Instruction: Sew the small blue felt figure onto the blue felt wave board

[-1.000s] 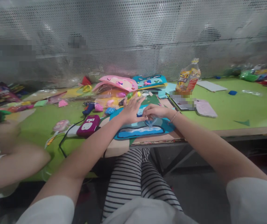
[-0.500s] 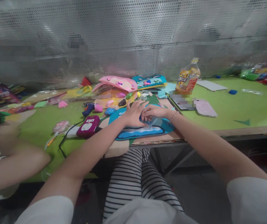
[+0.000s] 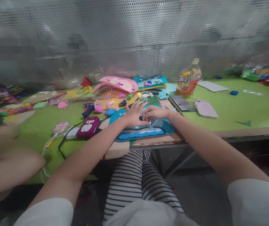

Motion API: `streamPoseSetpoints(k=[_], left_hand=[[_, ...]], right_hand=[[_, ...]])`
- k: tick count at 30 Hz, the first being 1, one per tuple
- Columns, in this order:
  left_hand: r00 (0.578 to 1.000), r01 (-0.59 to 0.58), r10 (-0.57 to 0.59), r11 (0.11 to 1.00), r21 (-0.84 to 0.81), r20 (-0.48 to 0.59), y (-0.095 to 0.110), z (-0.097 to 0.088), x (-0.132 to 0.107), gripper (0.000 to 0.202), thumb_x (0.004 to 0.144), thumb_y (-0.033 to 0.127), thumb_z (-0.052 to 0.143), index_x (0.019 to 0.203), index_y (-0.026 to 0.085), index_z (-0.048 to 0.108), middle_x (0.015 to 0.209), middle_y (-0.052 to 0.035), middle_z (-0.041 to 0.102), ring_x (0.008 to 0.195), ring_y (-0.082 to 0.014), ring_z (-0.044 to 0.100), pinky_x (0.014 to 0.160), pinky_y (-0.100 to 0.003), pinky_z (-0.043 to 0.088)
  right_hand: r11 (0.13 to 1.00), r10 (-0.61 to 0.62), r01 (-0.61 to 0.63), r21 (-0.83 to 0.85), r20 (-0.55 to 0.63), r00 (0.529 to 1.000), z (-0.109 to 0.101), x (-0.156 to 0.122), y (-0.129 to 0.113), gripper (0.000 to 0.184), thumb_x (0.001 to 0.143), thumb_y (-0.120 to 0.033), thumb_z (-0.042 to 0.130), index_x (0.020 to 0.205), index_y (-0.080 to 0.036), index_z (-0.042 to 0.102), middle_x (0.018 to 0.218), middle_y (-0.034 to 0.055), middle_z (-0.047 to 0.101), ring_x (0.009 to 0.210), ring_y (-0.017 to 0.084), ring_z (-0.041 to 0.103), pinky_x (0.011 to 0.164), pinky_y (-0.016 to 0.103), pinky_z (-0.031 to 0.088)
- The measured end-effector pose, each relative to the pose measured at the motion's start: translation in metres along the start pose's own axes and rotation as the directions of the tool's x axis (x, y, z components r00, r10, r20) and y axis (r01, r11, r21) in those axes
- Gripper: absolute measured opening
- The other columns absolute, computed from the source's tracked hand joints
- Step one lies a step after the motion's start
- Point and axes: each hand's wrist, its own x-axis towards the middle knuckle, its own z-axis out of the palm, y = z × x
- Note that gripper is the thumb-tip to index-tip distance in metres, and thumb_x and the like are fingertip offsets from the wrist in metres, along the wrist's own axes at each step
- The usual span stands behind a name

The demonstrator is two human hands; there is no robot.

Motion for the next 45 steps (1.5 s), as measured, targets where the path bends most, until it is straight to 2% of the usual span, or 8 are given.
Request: streamPoseSetpoints(k=[4,11,15,23,27,32,39,45], left_hand=[[0.999,-0.006,0.006,1.000,0.004,-0.050,-0.004,-0.004,0.000,0.093,0.069,0.067,0.055,0.142,0.023,0.019,0.145,-0.0185,0.024,0.136,-0.0357,0.016,0.104,-0.064,-0.003],[0.999,-0.051,0.051,0.999,0.000,-0.003,-0.007,-0.008,-0.001,0.090,0.070,0.064,0.056,0.142,0.022,0.022,0.144,-0.0186,0.027,0.136,-0.0350,0.019,0.105,-0.063,0.002],[0.994,-0.106,0.107,0.994,-0.017,0.012,-0.011,-0.008,-0.002,0.098,0.064,0.059,0.065,0.143,0.026,0.017,0.145,-0.0172,0.025,0.136,-0.0341,0.017,0.107,-0.061,0.007],[0.990,-0.139,0.139,0.990,-0.018,0.032,-0.014,-0.007,-0.002,0.104,0.058,0.061,0.068,0.143,0.029,0.017,0.144,-0.0156,0.026,0.135,-0.0359,0.019,0.107,-0.061,0.006],[0.983,-0.178,0.180,0.982,-0.060,0.031,-0.018,-0.014,-0.002,0.096,0.062,0.046,0.067,0.142,0.028,0.018,0.142,-0.0156,0.027,0.134,-0.0356,0.020,0.106,-0.060,0.011],[0.989,-0.147,0.150,0.984,-0.101,0.018,-0.021,-0.016,0.000,0.086,0.064,0.025,0.058,0.141,0.026,0.021,0.141,-0.0137,0.028,0.133,-0.0338,0.021,0.106,-0.058,0.012],[0.989,-0.143,0.145,0.984,-0.102,0.005,-0.020,-0.015,0.001,0.080,0.066,0.027,0.057,0.139,0.024,0.027,0.138,-0.0143,0.032,0.131,-0.0325,0.024,0.106,-0.056,0.013],[0.987,-0.158,0.157,0.981,-0.108,-0.025,-0.021,-0.014,0.000,0.079,0.068,0.030,0.058,0.139,0.024,0.026,0.138,-0.0142,0.032,0.130,-0.0322,0.025,0.105,-0.055,0.015]], right_hand=[[0.998,-0.013,0.013,-0.059,-0.010,1.000,-0.001,-0.001,0.000,0.016,0.069,-0.025,0.058,0.061,-0.012,0.064,0.046,-0.0026,0.056,0.042,0.007,0.046,0.044,0.020,0.036],[0.994,-0.008,0.009,-0.108,0.007,1.000,0.000,-0.003,-0.004,0.011,0.067,-0.020,0.057,0.066,-0.013,0.065,0.051,-0.0025,0.059,0.046,0.007,0.050,0.048,0.020,0.040],[0.986,-0.005,0.005,-0.169,0.001,1.000,-0.001,-0.002,-0.002,0.010,0.068,-0.021,0.060,0.070,-0.013,0.066,0.057,-0.0014,0.061,0.049,0.007,0.053,0.049,0.020,0.042],[0.985,-0.055,0.055,-0.162,0.008,0.998,-0.002,0.002,0.003,0.013,0.067,-0.020,0.061,0.079,-0.013,0.062,0.059,-0.0034,0.061,0.046,0.007,0.052,0.045,0.019,0.042],[0.966,-0.045,0.044,-0.254,0.002,0.999,-0.002,0.000,0.001,0.007,0.068,-0.018,0.059,0.073,-0.013,0.062,0.057,-0.0034,0.059,0.048,0.007,0.052,0.046,0.018,0.041],[0.919,-0.048,0.048,-0.391,0.010,0.999,-0.002,-0.002,-0.002,0.012,0.070,-0.018,0.058,0.077,-0.013,0.066,0.062,-0.0016,0.062,0.048,0.006,0.049,0.048,0.018,0.039],[0.909,-0.057,0.070,-0.412,0.045,0.997,-0.003,-0.002,-0.002,0.017,0.072,-0.019,0.057,0.083,-0.013,0.069,0.075,0.0018,0.069,0.055,0.007,0.054,0.054,0.020,0.042],[0.889,-0.077,0.072,-0.452,0.007,0.997,-0.002,-0.001,-0.001,0.022,0.072,-0.028,0.062,0.085,-0.014,0.073,0.076,0.0030,0.071,0.064,0.011,0.059,0.064,0.023,0.046]])
